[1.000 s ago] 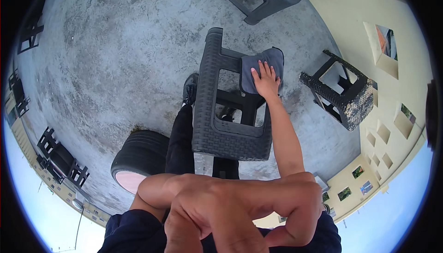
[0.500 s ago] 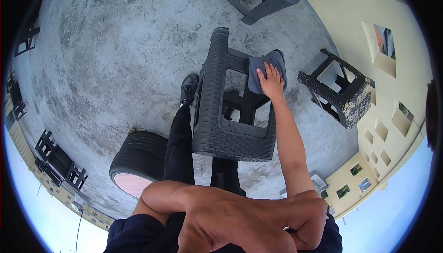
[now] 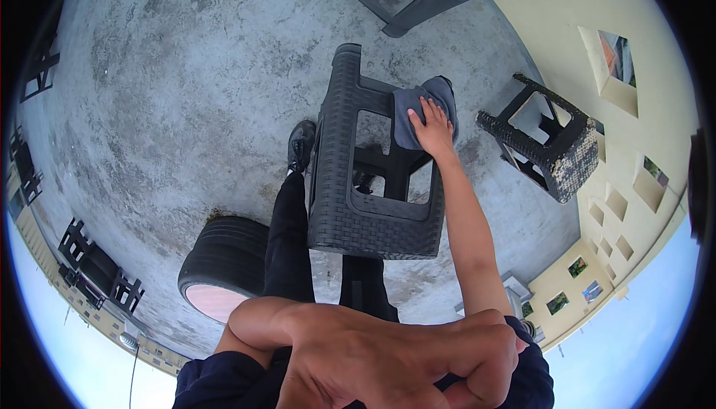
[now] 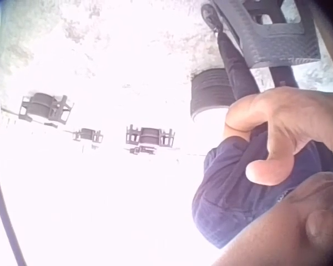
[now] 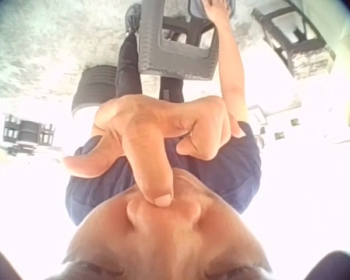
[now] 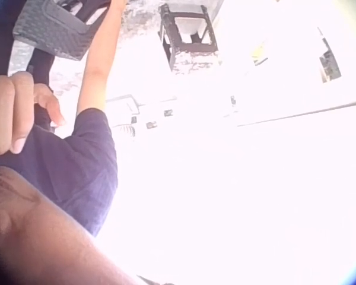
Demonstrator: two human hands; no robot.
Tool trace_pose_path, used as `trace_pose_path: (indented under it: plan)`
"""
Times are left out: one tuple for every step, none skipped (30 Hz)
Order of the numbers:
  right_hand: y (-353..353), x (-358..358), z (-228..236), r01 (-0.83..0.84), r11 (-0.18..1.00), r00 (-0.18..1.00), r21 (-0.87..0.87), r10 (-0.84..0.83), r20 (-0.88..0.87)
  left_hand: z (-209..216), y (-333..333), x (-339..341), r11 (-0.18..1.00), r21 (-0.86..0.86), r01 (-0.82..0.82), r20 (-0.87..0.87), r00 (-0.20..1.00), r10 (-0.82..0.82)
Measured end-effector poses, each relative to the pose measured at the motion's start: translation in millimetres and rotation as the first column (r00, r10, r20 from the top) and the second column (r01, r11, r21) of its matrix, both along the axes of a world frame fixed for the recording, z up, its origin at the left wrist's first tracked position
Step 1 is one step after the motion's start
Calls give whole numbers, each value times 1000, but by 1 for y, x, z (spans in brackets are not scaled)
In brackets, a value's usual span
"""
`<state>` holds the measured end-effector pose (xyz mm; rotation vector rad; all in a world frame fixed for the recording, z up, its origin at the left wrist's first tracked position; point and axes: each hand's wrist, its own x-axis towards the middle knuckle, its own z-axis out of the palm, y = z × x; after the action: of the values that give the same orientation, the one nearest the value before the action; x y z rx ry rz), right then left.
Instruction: Cleaning a plastic stool with a cloth in an outdoor seating area.
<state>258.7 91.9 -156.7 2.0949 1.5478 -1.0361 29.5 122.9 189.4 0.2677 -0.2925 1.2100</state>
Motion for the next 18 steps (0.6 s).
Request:
trace_pose_path:
  plan:
    - [-1, 4, 3, 6, 1000, 1000, -8, -6, -11, -2, -2, 1, 1000, 7, -21, -5, 1000, 21]
    - [-6, 8, 2, 8, 1000, 1000, -11, -8, -11, -4, -4, 1, 999, 13, -43, -11, 999, 43]
    - [-7, 1, 0, 23, 1000, 998, 6, -22, -62, -5, -8, -9, 999, 20, -45, -40, 998, 46]
    - [-13, 9, -2, 43, 999, 996, 20, -41, -81, -19, -15, -23, 999, 47, 18, -371, 929, 1]
    - [-23, 27, -5, 43, 999, 997, 20, -42, -60, -41, -25, -31, 995, 51, 83, -645, 763, -31]
    - [-31, 39, -8, 105, 993, 990, 48, -99, -105, -71, -23, -33, 983, 73, 171, -868, 496, -21]
    - [-39, 50, -13, 167, 983, 976, 72, -155, -151, -101, -28, -32, 974, -24, 226, -994, 102, -48]
    - [-47, 65, -18, 170, 982, 978, 80, -158, -137, -134, -33, -27, 944, -87, 320, -935, -353, 34]
    - [-53, 68, -24, 261, 962, 951, 76, -243, -190, -172, -58, -29, 930, -116, 349, -776, -616, 134]
    - [-53, 69, -28, 349, 935, 916, 67, -325, -236, -205, -78, -29, 918, -152, 365, -545, -806, 231]
    - [-47, 68, -29, 348, 934, 916, 77, -322, -238, -218, -81, -25, 920, -143, 365, -543, -806, 236]
    - [-43, 61, -26, 283, 957, 946, 64, -267, -182, -225, -86, -23, 920, -217, 327, -543, -823, 165]
    - [-41, 47, -17, 215, 976, 970, 36, -209, -127, -227, -94, -24, 910, -301, 284, -535, -841, 86]
    - [-35, 32, -11, 214, 976, 969, 26, -209, -135, -232, -99, -28, 908, -311, 281, -528, -846, 81]
    - [-22, 15, 0, 104, 994, 991, 22, -102, -81, -235, -102, -29, 920, -287, 268, -532, -843, 79]
    - [-6, 0, 2, -3, 1000, 1000, 23, 4, -25, -241, -100, -28, 933, -250, 259, -537, -839, 88]
    - [3, -13, 0, -87, 996, 995, 32, 89, -35, -242, -100, -25, 936, -235, 263, -546, -832, 97]
    - [11, -29, -3, -170, 984, 984, 44, 172, -48, -243, -100, -23, 935, -232, 268, -541, -834, 105]
